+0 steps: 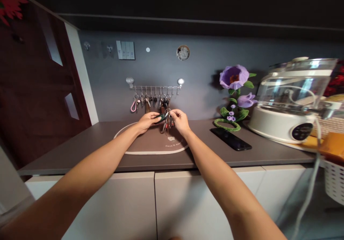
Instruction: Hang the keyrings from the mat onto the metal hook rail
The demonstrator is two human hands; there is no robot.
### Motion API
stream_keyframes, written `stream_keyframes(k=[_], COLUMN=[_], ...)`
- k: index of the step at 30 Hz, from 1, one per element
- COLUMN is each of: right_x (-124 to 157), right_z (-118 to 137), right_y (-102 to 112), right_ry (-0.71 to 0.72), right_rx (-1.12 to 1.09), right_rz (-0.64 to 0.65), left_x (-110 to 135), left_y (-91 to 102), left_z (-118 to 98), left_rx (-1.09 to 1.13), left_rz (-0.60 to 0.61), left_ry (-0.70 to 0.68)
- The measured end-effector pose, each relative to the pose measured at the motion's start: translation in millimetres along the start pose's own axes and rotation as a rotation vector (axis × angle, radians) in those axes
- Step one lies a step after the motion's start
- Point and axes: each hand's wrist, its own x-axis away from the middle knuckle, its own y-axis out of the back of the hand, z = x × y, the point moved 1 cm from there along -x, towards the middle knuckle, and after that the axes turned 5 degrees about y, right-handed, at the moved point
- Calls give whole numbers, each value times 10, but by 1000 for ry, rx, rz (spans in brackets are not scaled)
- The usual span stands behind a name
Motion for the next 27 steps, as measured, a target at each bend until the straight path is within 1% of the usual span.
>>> stream_keyframes(k=[3,5,8,11,13,16,18,21,23,27], right_x=[-8,-9,-2,12,20,30,35,37,29,-60], right_z=[-31,-58,-64,5,77,161,180,173,164,122], right_y=[4,4,8,18,27,32,30,24,25,45], right_ry=[-10,-34,-73,-81,-69,-74,-94,-116,-122,-160], right_rx=[-19,-38,-75,-93,-78,-57,-75,-113,-107,-77], right_rz=[-1,-4,-24,-53,-77,-108,-116,-128,-152,-196], left_x=[22,31,40,41,34,14,10,29,51,65], left_y=[-31,-48,-74,-88,-85,-68,-61,-65,-70,-73], left_z=[6,15,32,50,66,86,86,67,51,43], left_rx=[-99,-123,-153,-221,-294,-454,-580,-715,-753,-784], left_rz=[40,61,97,103,66,-43,-114,-172,-200,-244], left_ry=[16,4,-60,-138,-182,-262,-342,-453,-482,-484])
